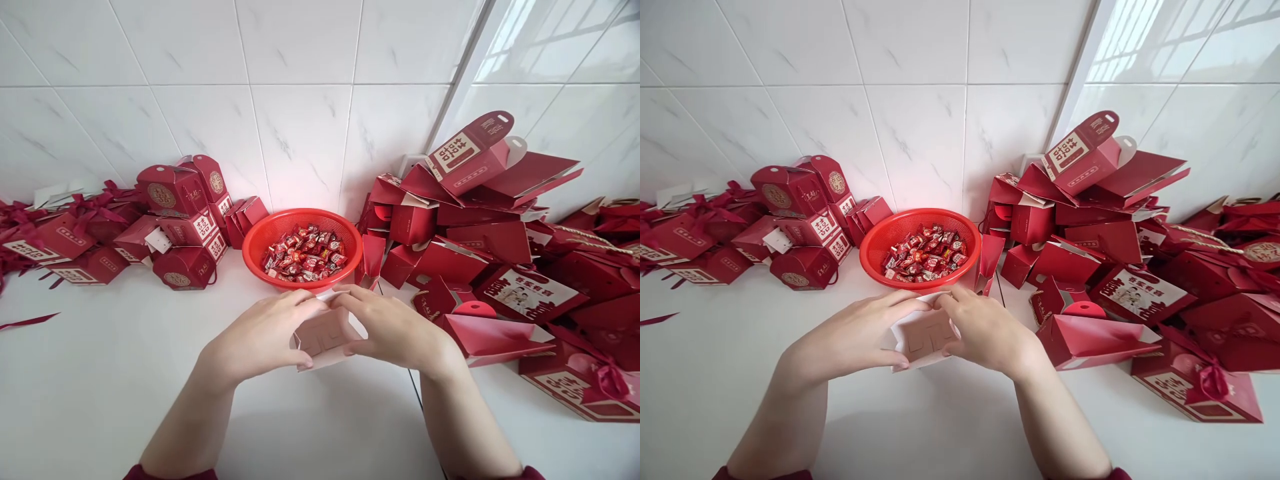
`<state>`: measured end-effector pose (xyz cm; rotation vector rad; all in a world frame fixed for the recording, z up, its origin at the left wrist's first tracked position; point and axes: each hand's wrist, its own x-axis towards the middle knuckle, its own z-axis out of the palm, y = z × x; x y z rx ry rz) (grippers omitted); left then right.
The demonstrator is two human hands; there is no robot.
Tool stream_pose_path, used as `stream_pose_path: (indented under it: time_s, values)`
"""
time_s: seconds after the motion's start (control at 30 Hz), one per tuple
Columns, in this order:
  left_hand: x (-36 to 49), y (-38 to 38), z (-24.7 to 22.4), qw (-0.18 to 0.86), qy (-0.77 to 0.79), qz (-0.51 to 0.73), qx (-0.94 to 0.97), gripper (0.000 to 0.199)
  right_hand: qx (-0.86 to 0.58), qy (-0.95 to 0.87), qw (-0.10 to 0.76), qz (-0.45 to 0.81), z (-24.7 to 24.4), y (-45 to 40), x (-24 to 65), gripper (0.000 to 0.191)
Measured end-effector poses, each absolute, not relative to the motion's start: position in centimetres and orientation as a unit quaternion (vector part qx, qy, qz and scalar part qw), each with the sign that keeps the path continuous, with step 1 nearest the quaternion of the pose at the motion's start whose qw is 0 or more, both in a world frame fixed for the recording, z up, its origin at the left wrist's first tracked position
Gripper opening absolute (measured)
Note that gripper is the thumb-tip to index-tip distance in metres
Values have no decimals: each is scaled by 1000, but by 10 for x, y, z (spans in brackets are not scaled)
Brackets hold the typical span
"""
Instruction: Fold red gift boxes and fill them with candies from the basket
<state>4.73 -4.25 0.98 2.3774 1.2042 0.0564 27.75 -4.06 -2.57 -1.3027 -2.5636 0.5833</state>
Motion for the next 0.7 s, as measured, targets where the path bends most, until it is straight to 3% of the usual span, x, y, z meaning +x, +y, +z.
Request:
stream_pose_path:
  time_s: [0.2, 0.37, 0.7]
  values:
    - [40, -38, 3, 246, 411, 25, 877, 74, -454, -872, 89, 162, -27, -55, 274, 57]
    - [42, -31, 1, 298, 384, 29, 873, 67, -460, -867, 88, 172, -28, -56, 278, 57]
    - [43, -25, 1, 324, 377, 32, 867, 66, -454, -861, 104, 205, -30, -49, 281, 43]
